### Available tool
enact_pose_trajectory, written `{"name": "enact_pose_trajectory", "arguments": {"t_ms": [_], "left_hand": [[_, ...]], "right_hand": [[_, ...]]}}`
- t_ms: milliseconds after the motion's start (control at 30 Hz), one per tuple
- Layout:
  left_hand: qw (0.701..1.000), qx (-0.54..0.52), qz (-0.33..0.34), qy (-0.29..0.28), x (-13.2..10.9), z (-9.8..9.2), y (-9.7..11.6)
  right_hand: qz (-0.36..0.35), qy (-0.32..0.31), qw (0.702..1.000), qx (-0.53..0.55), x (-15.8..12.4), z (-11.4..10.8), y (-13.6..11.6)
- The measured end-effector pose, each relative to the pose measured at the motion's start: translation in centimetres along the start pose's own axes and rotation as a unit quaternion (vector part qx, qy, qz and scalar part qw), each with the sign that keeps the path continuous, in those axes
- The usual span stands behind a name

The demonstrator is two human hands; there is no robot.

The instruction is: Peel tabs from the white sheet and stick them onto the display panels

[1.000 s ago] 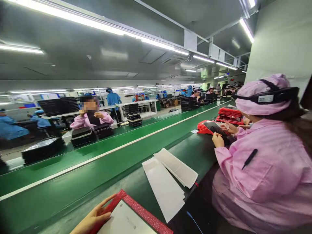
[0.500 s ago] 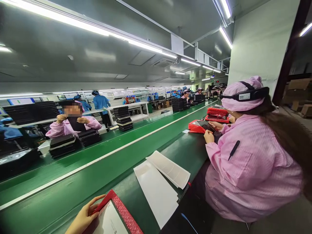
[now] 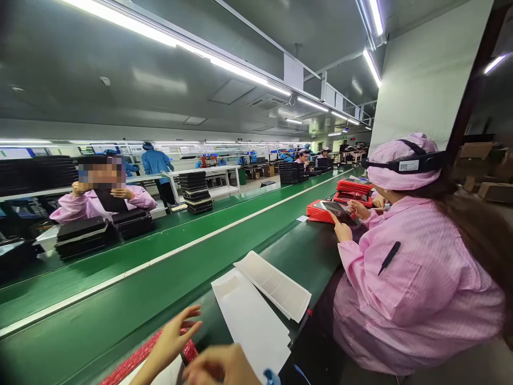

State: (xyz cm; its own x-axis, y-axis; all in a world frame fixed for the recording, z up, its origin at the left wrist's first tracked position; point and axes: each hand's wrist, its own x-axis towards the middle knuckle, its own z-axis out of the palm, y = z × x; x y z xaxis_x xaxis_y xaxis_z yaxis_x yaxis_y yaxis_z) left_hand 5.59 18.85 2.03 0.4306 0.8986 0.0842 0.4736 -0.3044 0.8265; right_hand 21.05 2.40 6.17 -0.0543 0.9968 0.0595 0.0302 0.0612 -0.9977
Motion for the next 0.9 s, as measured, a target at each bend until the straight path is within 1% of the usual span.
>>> {"name": "enact_pose_trajectory", "arguments": {"t_ms": [33,67,100,133,200,267,367,467,600,767,900], "left_hand": [[1.0,-0.028,-0.012,-0.008,0.4,1.4,0.5],[0.999,-0.047,-0.023,-0.008,0.8,2.8,0.8],[0.998,-0.06,-0.036,-0.003,1.2,4.0,1.0],[0.996,-0.069,-0.051,0.004,1.6,4.9,1.1],[0.994,-0.079,-0.081,0.015,2.2,6.1,1.0],[0.991,-0.086,-0.1,0.023,2.7,6.6,0.9],[0.99,-0.104,-0.089,0.04,3.2,6.8,0.5],[0.982,-0.157,-0.085,0.056,3.5,7.0,0.1],[0.969,-0.215,-0.105,0.067,4.7,7.4,-0.4],[0.954,-0.265,-0.104,0.089,6.5,7.5,-0.9],[0.947,-0.293,-0.091,0.1,6.8,7.6,-0.7]], "right_hand": [[-0.016,0.016,1.0,-0.004,2.0,-0.6,-0.3],[-0.04,0.045,0.998,-0.012,4.1,-1.1,-0.3],[-0.099,0.116,0.987,-0.047,6.1,-1.6,-0.1],[-0.14,0.181,0.97,-0.086,7.9,-2.1,0.3],[-0.15,0.216,0.959,-0.109,10.8,-2.8,2.0],[-0.151,0.23,0.953,-0.127,12.5,-3.3,4.2],[-0.153,0.245,0.946,-0.145,13.3,-3.7,7.2],[-0.152,0.255,0.943,-0.148,13.2,-3.7,8.9],[-0.147,0.261,0.944,-0.14,13.2,-3.8,9.4],[-0.144,0.271,0.944,-0.122,13.4,-3.9,9.6],[-0.142,0.277,0.946,-0.093,13.4,-4.0,9.6]]}}
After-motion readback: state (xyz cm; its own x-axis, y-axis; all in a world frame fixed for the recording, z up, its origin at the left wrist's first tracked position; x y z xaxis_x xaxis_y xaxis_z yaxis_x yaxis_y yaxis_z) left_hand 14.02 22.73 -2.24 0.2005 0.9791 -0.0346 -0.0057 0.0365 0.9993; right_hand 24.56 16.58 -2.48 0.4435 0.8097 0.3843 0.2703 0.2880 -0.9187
